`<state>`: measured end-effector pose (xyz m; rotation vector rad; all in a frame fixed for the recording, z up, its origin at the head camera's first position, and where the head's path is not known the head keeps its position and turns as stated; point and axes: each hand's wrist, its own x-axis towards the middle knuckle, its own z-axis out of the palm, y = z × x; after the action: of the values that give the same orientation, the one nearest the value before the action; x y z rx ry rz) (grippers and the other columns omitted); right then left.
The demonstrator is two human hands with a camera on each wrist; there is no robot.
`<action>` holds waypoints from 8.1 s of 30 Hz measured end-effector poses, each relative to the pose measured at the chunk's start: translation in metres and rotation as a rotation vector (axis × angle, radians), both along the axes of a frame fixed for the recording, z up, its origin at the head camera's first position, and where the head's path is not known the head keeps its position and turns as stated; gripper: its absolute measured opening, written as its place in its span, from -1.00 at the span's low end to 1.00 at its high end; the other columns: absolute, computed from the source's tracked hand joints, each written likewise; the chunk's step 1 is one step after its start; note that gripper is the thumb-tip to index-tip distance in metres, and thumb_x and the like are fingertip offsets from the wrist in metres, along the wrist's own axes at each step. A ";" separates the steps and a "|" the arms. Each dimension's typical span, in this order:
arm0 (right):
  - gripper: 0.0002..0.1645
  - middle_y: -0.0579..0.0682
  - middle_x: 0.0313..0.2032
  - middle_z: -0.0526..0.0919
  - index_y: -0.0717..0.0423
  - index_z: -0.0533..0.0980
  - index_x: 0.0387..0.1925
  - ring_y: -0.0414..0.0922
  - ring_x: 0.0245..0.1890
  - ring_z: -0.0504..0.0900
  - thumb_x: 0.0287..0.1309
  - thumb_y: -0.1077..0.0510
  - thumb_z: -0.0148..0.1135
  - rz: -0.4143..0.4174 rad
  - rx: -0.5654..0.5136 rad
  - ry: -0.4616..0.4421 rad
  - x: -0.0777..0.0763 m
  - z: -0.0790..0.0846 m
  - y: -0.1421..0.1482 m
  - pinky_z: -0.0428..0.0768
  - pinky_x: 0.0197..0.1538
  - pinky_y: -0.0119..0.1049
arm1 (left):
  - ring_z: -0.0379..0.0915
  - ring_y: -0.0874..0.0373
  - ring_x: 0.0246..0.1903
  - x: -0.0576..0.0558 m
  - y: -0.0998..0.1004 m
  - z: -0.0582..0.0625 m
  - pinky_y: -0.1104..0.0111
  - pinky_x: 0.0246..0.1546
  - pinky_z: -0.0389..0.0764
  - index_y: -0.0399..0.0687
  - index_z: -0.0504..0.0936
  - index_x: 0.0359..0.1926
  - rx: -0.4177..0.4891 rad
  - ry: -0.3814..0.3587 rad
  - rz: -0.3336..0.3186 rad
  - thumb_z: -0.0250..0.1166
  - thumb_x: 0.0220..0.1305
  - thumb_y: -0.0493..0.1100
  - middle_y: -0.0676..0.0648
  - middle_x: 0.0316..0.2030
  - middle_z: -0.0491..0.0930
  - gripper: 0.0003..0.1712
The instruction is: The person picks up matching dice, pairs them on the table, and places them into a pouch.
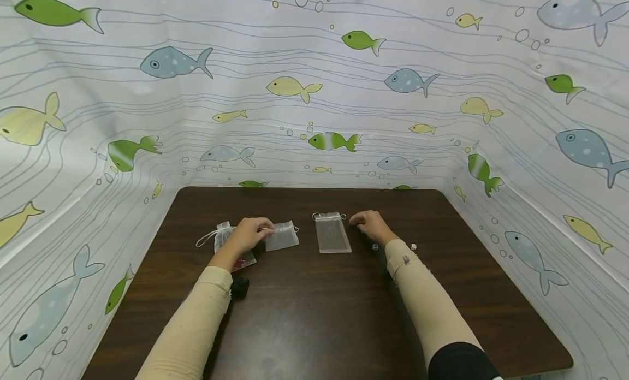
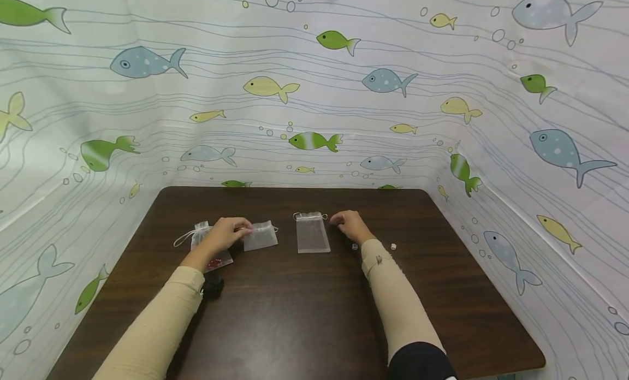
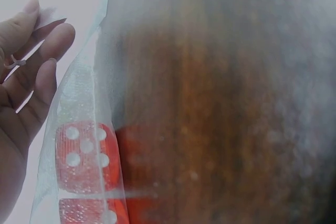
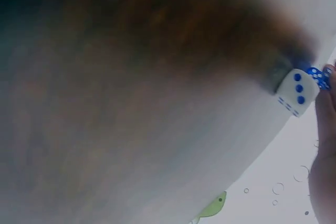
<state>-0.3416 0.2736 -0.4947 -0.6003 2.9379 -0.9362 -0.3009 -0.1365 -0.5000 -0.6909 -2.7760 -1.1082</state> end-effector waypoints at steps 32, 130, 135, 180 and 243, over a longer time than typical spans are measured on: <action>-0.64 0.16 0.03 0.71 0.25 0.65 0.07 0.08 0.07 0.67 0.32 0.48 0.17 0.088 0.001 0.076 -0.001 0.046 -0.052 0.63 0.10 -0.07 | 0.58 0.18 -0.42 0.005 0.002 0.010 0.16 -0.29 0.64 -0.04 0.76 -0.14 -0.014 0.006 -0.024 0.36 0.37 -0.18 0.03 -0.37 0.73 -0.89; -0.63 0.21 0.11 0.66 0.28 0.60 0.14 0.14 0.18 0.60 0.33 0.46 0.20 0.013 -0.073 -0.074 0.000 0.019 -0.022 0.55 0.22 -0.04 | 0.65 0.11 -0.34 0.012 0.008 0.010 0.14 -0.25 0.66 -0.06 0.78 -0.14 -0.046 0.070 -0.033 0.38 0.34 -0.19 0.00 -0.32 0.76 -0.88; -0.61 0.23 0.14 0.64 0.30 0.59 0.14 0.15 0.21 0.58 0.32 0.48 0.19 0.008 -0.065 -0.097 0.001 0.016 -0.012 0.55 0.24 -0.03 | 0.65 0.12 -0.33 0.012 0.008 0.009 0.16 -0.26 0.65 -0.06 0.78 -0.13 -0.054 0.070 -0.030 0.39 0.34 -0.18 -0.01 -0.31 0.76 -0.87; -0.52 0.22 0.19 0.62 0.30 0.60 0.16 0.17 0.27 0.52 0.25 0.59 0.14 -0.005 -0.041 -0.231 0.003 0.004 0.009 0.57 0.21 -0.05 | 0.58 0.20 -0.39 0.011 0.004 0.009 0.20 -0.30 0.62 -0.05 0.78 -0.18 -0.068 0.086 -0.019 0.40 0.33 -0.18 -0.01 -0.32 0.75 -0.90; -0.55 0.07 0.11 0.70 0.18 0.63 0.16 0.02 0.14 0.65 0.34 0.50 0.10 0.233 0.069 -0.023 -0.001 0.049 -0.112 0.63 0.06 -0.18 | 0.62 0.12 -0.35 0.013 0.011 0.013 0.16 -0.28 0.64 -0.06 0.77 -0.14 -0.083 0.060 -0.039 0.38 0.35 -0.17 0.01 -0.34 0.74 -0.88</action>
<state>-0.3428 0.1620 -0.4454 -0.8980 2.7871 -0.8081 -0.2879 -0.1253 -0.4866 -0.7762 -2.7824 -0.9669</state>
